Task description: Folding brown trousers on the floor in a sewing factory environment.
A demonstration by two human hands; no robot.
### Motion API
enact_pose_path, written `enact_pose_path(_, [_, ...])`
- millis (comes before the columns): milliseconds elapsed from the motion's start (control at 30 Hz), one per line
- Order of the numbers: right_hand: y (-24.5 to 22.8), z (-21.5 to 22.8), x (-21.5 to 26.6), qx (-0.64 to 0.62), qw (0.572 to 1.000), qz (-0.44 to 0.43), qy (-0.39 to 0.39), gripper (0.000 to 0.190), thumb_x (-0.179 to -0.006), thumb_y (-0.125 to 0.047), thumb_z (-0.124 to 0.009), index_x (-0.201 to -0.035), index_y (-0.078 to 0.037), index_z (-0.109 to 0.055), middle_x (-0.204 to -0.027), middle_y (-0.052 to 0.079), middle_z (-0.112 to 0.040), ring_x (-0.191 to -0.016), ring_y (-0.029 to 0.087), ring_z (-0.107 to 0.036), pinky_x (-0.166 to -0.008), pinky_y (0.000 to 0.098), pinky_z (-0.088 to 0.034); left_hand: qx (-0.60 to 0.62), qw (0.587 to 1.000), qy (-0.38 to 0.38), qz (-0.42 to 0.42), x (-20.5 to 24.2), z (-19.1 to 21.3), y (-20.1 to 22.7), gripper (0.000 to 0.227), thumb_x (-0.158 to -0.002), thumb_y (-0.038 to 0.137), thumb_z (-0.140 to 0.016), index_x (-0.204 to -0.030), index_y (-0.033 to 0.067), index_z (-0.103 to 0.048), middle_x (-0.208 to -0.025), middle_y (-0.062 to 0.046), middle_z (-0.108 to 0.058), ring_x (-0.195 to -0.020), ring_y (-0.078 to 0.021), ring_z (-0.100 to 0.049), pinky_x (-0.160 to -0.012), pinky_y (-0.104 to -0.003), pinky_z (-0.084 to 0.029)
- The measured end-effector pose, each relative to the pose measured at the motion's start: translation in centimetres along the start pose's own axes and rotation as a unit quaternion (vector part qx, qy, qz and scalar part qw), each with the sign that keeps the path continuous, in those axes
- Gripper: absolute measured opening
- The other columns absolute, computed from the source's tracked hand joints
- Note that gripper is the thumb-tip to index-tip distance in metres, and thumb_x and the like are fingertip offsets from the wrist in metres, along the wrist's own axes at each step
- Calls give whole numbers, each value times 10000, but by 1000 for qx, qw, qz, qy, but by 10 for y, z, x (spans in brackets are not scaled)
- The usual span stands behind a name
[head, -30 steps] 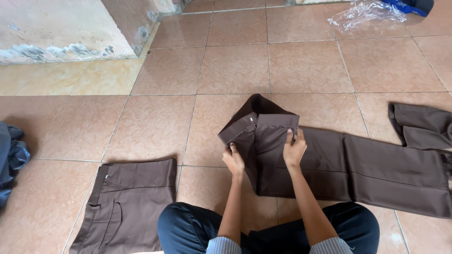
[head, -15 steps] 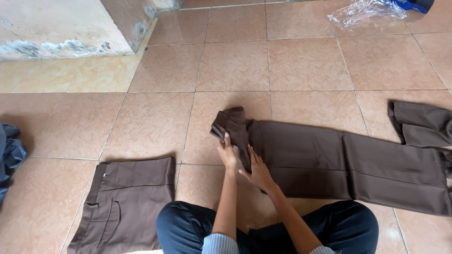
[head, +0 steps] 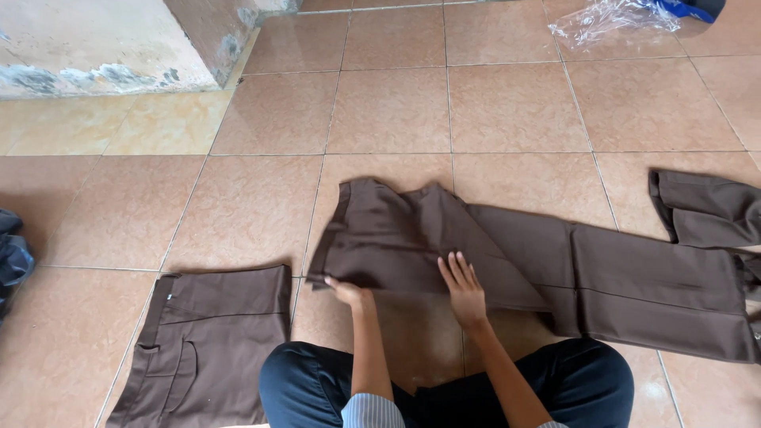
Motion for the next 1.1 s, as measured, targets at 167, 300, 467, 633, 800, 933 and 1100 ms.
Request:
enact_pose_path(167, [-10,-80,109,1,970,38,-239,687,-891,-27,-600,-1509,-303,-480,-1610,-14,-428,-1535,208,-316,-1227,448,-320,-128,984,85,89,-113,132,-94,1129,-944,498,-796,-1668,215,23,-1706,-164,133,-1569,-385,39,-1174,-728,35])
enact_pose_path(300, [-20,-55,76,-19,970,46,-237,689,-876,-24,-618,-1503,-281,-491,-1583,-18,-460,-1512,196,-347,-1210,455,-340,-121,985,113,47,-58,75,-36,1123,-937,359,-807,-1654,99,18,-1687,-267,74,-1561,-433,24,-1170,-717,44])
enact_pose_path(467, [-48,-75,97,-109,923,45,-366,603,-975,-35,-499,-1533,-256,-450,-1501,32,-549,-1471,226,-402,-1214,536,-273,-179,967,182,14,-6,63,2,966,-1061,460,-590,-1588,-81,12,-1646,-340,2,-1557,-421,-59,-1265,-589,-67])
enact_pose_path(633, [-41,-94,111,-239,839,-5,-489,730,-1001,-395,-517,-1642,-360,-170,-1693,40,-190,-1558,275,-178,-1220,640,-125,-261,939,221,29,32,85,-1,938,-1020,361,-652,-1557,-118,-51,-1593,-395,-87,-1528,-457,-161,-1242,-622,-163])
enact_pose_path(800, [39,-81,65,-209,873,-176,-404,867,-981,-539,-550,-1673,-292,-88,-1730,146,-36,-1581,362,-67,-1196,704,-105,-230,943,239,-17,41,86,7,865,-971,180,-721,-1510,-166,-140,-1524,-446,-218,-1475,-500,-285,-1197,-662,-235])
enact_pose_path(933, [108,-127,126,-78,831,-278,-476,752,-1039,-664,-250,-1661,-328,7,-1733,120,41,-1590,329,31,-1187,734,-36,-266,924,273,-36,63,83,25,680,-1040,222,-631,-1480,-125,-246,-1442,-399,-377,-1380,-486,-448,-1125,-612,-416])
enact_pose_path(1100, [122,-153,136,-82,798,-252,-542,743,-1036,-729,-130,-1645,-371,100,-1721,77,168,-1576,315,140,-1174,736,54,-347,902,253,-47,16,109,-4,628,-1071,260,-592,-1472,-115,-287,-1410,-366,-430,-1343,-473,-494,-1079,-597,-472])
Point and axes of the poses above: each hand's wrist, its own x-axis away from the middle knuckle, its own z-axis out of the back of the hand, y = z × x, the point moved 8 cm from there along -x, towards the middle knuckle
